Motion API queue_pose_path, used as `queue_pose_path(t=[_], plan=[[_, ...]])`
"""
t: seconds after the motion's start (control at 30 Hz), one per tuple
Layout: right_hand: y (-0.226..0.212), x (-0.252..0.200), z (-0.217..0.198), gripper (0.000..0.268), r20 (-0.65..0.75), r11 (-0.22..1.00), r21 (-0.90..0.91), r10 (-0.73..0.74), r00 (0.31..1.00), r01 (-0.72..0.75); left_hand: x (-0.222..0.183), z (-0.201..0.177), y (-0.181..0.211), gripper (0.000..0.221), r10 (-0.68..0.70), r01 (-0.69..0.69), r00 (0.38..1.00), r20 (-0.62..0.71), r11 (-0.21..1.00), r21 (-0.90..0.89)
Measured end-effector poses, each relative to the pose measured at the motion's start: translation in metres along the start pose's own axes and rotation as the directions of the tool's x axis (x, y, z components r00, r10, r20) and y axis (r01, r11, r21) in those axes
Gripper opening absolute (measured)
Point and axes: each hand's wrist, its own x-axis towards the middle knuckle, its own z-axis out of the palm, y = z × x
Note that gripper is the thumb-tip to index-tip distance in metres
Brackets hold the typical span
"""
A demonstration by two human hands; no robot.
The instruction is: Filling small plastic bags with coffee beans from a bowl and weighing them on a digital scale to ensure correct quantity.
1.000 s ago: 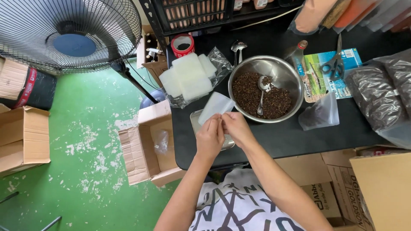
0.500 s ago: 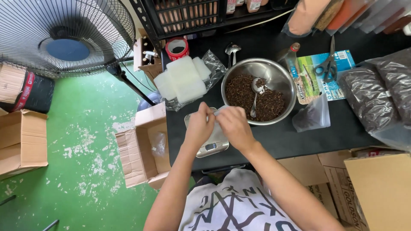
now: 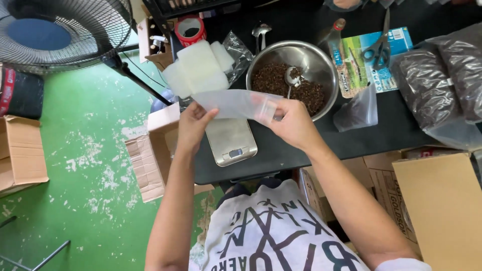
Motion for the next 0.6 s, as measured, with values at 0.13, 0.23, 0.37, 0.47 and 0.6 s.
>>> queue_pose_path(t=[0.13,0.23,0.37,0.47,0.6], plan=[[0.019,-0.003,-0.005,0.02,0.039,0.985,0.156,0.075,0.996,-0.08,0.003,0.004,-0.024,0.013,-0.086,0.071,0.992,-0.09,0.985,-0.16],[0.043,-0.007,0.001,0.026,0.044,0.941,0.296,0.156,0.987,-0.161,-0.002,0.007,-0.015,0.03,0.036,-0.034,0.974,-0.222,0.999,0.013],[0.061,-0.011,0.009,0.031,0.035,0.901,0.374,0.222,0.974,-0.219,-0.008,0.009,-0.003,0.041,0.097,-0.046,0.963,-0.252,0.978,0.201],[0.056,-0.012,0.014,0.027,-0.069,0.946,0.264,0.213,0.975,-0.188,-0.011,0.016,0.0,0.038,0.22,-0.103,0.936,-0.274,0.917,0.384],[0.052,-0.015,0.015,0.04,-0.105,0.945,0.262,0.229,0.968,-0.195,-0.011,0.025,-0.007,0.012,0.519,-0.237,0.835,-0.18,0.635,0.735]])
